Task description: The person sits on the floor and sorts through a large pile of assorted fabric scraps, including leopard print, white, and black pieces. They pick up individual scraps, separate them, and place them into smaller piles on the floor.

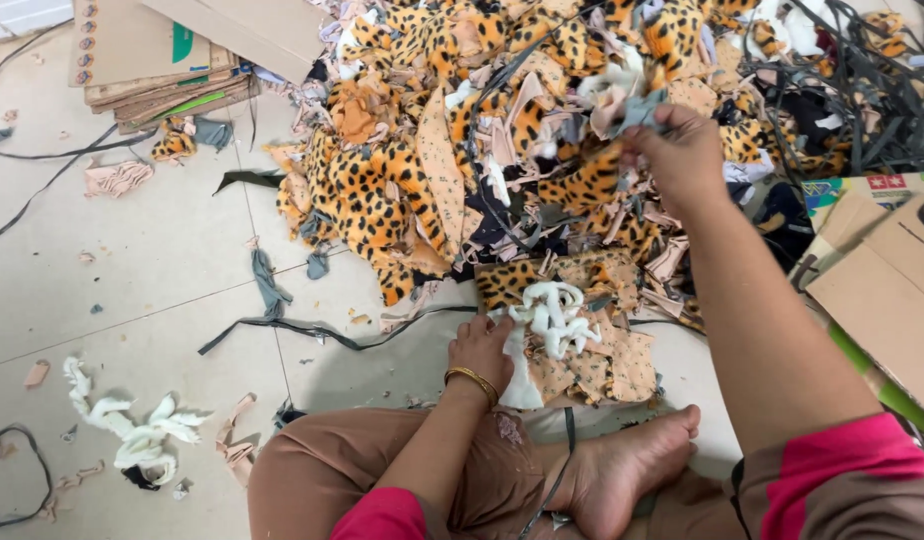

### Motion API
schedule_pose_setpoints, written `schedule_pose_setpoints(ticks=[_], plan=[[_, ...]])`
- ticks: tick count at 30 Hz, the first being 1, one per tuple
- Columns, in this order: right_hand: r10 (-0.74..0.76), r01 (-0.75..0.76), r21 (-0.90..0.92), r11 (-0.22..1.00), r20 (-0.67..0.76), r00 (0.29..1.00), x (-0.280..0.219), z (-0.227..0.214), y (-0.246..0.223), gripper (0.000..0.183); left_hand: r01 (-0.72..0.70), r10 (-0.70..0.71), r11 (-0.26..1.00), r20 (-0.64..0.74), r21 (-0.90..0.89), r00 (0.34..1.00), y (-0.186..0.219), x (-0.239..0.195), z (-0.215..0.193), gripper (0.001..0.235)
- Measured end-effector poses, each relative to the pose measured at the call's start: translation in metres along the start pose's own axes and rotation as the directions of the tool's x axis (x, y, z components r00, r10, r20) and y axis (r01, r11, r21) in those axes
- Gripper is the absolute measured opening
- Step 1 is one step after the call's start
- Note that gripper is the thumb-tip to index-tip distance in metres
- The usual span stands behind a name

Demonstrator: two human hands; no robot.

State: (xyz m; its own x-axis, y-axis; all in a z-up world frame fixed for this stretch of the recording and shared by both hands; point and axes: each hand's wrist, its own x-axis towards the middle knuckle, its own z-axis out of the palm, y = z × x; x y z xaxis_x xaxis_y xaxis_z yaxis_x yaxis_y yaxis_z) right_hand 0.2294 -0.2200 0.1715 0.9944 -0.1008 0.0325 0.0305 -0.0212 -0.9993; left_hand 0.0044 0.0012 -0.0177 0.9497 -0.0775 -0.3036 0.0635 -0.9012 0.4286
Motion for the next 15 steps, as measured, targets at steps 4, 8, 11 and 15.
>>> schedule_pose_setpoints(ticks=[4,8,11,15], plan=[[0.082,-0.082,0.003,0.997,0.036,0.996,-0.009,-0.024,-0.043,0.019,-0.014,0.014,1.000,0.042,0.003,0.999,0.004,-0.001,-0.015,0.061],[-0.028,0.034,-0.043,0.999,0.128,0.991,-0.031,-0.044,-0.058,0.014,-0.009,0.008,1.000,0.084,0.015,0.996,0.009,-0.008,-0.027,0.057],[-0.047,0.052,-0.025,0.998,0.178,0.983,-0.054,-0.054,-0.074,0.010,-0.024,0.021,0.999,0.085,0.033,0.996,0.007,-0.006,-0.024,0.056],[-0.033,0.042,-0.031,0.999,0.254,0.967,-0.086,-0.066,-0.087,0.009,-0.030,0.027,0.998,0.058,0.053,0.998,0.004,-0.005,-0.018,0.055]])
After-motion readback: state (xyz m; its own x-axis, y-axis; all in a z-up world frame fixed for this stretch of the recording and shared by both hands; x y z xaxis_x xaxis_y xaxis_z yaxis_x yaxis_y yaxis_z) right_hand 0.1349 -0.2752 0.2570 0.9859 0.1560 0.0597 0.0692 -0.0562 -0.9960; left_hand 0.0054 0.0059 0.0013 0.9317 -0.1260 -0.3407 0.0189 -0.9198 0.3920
